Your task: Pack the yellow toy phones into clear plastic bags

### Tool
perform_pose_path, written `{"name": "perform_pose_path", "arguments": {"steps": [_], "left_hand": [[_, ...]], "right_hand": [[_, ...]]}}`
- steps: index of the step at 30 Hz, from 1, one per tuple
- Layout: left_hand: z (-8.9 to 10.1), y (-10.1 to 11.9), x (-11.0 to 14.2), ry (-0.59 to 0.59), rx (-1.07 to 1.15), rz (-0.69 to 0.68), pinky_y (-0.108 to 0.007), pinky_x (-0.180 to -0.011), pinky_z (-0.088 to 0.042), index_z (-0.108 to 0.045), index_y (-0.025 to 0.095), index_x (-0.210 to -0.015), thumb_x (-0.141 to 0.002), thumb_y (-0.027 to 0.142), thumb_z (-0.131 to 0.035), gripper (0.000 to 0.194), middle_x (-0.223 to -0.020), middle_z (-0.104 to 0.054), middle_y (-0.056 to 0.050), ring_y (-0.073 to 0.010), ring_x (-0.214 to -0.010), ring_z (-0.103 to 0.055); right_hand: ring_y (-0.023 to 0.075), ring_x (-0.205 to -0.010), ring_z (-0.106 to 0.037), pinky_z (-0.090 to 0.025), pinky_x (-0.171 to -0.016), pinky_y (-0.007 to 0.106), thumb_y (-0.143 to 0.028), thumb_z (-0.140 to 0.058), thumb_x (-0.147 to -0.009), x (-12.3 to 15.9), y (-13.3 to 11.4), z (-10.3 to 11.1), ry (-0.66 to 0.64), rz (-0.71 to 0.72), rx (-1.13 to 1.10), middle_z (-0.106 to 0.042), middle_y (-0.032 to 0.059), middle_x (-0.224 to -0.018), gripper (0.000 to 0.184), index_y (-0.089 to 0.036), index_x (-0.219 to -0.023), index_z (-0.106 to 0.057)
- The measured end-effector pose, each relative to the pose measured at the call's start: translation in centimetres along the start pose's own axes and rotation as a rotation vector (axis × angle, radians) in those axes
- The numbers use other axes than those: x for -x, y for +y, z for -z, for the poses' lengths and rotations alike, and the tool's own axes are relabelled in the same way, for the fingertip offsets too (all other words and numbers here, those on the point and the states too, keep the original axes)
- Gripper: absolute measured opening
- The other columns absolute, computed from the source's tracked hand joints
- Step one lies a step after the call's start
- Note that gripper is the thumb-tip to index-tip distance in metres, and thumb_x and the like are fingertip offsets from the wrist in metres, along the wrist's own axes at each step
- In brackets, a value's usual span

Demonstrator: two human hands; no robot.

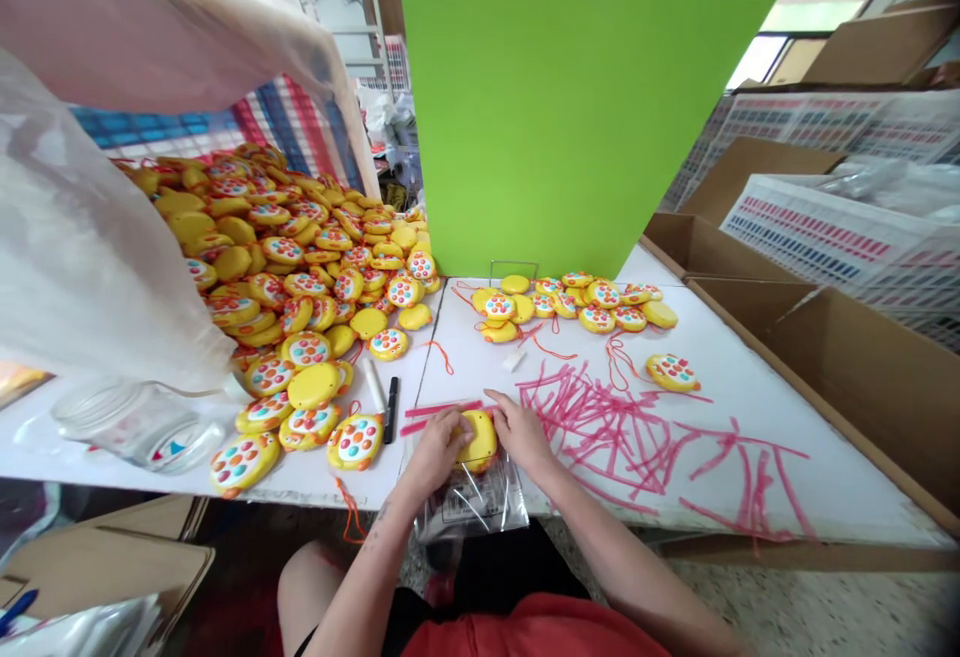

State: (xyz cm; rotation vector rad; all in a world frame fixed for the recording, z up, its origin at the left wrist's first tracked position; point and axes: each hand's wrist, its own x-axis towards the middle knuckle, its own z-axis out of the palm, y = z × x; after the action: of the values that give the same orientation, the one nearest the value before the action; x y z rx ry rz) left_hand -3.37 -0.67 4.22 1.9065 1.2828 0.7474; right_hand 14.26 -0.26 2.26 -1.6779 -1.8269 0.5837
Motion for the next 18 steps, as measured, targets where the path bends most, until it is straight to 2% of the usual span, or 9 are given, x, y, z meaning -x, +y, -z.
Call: {"name": "perform_pose_path", "arguments": {"steps": [4, 5, 7, 9, 10, 12, 15, 16, 18], "left_hand": [[0.2, 1.8, 0.7, -0.002, 0.058, 0.040, -0.032, -0.076, -0.046, -0.051, 0.020, -0.082, -0.088, 0.024, -0.042, 0.012, -0.080, -0.066, -0.003, -0.0183, -0.076, -0.060], [0.2, 2.0, 1.0, 0.041, 0.056, 0.031, -0.033, -0.077, -0.046, -0.053, 0.020, -0.084, -0.088, 0.026, -0.044, 0.012, -0.081, -0.066, -0.004, -0.0187, -0.077, -0.060], [0.3, 1.8, 1.6, 0.238, 0.055, 0.018, -0.038, -0.087, -0.045, -0.056, 0.019, -0.093, -0.086, 0.032, -0.051, 0.015, -0.098, -0.066, -0.008, -0.0225, -0.095, -0.059], [0.4, 1.0, 2.1, 0.450, 0.140, 0.071, -0.042, -0.093, -0.045, -0.054, 0.018, -0.111, -0.083, 0.038, -0.057, 0.035, -0.119, -0.059, -0.013, -0.0258, -0.111, -0.055], [0.4, 0.5, 2.3, 0.487, 0.230, 0.127, -0.043, -0.091, -0.046, -0.050, 0.018, -0.120, -0.082, 0.042, -0.058, 0.046, -0.126, -0.055, -0.015, -0.0264, -0.113, -0.055], [0.2, -0.3, 2.5, 0.393, 0.454, 0.247, -0.040, -0.083, -0.051, -0.044, 0.017, -0.127, -0.079, 0.049, -0.062, 0.061, -0.128, -0.054, -0.017, -0.0259, -0.106, -0.060], [-0.5, -0.7, 2.6, 0.174, 0.686, 0.344, -0.034, -0.074, -0.052, -0.053, 0.013, -0.114, -0.072, 0.056, -0.066, 0.062, -0.109, -0.064, -0.015, -0.0233, -0.090, -0.065], [-0.7, -0.7, 2.5, 0.171, 0.708, 0.349, -0.033, -0.074, -0.052, -0.055, 0.013, -0.109, -0.071, 0.057, -0.067, 0.059, -0.104, -0.066, -0.013, -0.0225, -0.088, -0.065], [-0.9, -0.6, 2.4, 0.303, 0.639, 0.341, -0.033, -0.076, -0.051, -0.056, 0.015, -0.107, -0.069, 0.055, -0.068, 0.056, -0.106, -0.065, -0.012, -0.0223, -0.091, -0.063]], "right_hand": [[0.0182, -0.066, -0.064, -0.048, -0.063, 0.027, -0.017, -0.042, -0.092, 0.6, -1.3, 0.1, 0.112, 0.011, -0.220, -0.068, 0.0018, -0.075, 0.039, -0.022, -0.128, -0.057], [0.0173, -0.063, -0.063, -0.048, -0.061, 0.027, -0.020, -0.042, -0.092, 0.7, -1.4, 0.2, 0.130, 0.018, -0.308, -0.066, 0.0012, -0.073, 0.037, -0.021, -0.126, -0.058], [0.0159, -0.059, -0.062, -0.049, -0.056, 0.026, -0.027, -0.041, -0.094, 0.8, -1.6, 0.2, 0.143, 0.019, -0.501, -0.065, 0.0010, -0.075, 0.035, -0.020, -0.125, -0.056], [0.0156, -0.059, -0.064, -0.050, -0.053, 0.026, -0.034, -0.041, -0.095, 0.8, -1.6, 0.3, 0.133, 0.009, -0.661, -0.064, 0.0014, -0.078, 0.036, -0.020, -0.126, -0.053], [0.0159, -0.060, -0.065, -0.051, -0.052, 0.026, -0.037, -0.042, -0.095, 0.9, -1.6, 0.4, 0.124, 0.005, -0.717, -0.064, 0.0017, -0.080, 0.037, -0.020, -0.127, -0.052], [0.0163, -0.062, -0.066, -0.052, -0.053, 0.026, -0.041, -0.044, -0.095, 0.9, -1.6, 0.5, 0.114, 0.007, -0.776, -0.064, 0.0027, -0.082, 0.038, -0.020, -0.126, -0.052], [0.0166, -0.063, -0.066, -0.054, -0.056, 0.028, -0.044, -0.046, -0.095, 0.9, -1.6, 0.7, 0.130, 0.027, -0.786, -0.065, 0.0037, -0.083, 0.039, -0.021, -0.126, -0.052], [0.0167, -0.063, -0.066, -0.054, -0.057, 0.028, -0.045, -0.046, -0.095, 0.8, -1.6, 0.7, 0.140, 0.033, -0.779, -0.065, 0.0037, -0.083, 0.039, -0.021, -0.125, -0.052], [0.0170, -0.062, -0.066, -0.055, -0.056, 0.029, -0.045, -0.046, -0.095, 0.7, -1.4, 0.8, 0.152, 0.032, -0.775, -0.065, 0.0036, -0.082, 0.040, -0.021, -0.125, -0.052]]}}
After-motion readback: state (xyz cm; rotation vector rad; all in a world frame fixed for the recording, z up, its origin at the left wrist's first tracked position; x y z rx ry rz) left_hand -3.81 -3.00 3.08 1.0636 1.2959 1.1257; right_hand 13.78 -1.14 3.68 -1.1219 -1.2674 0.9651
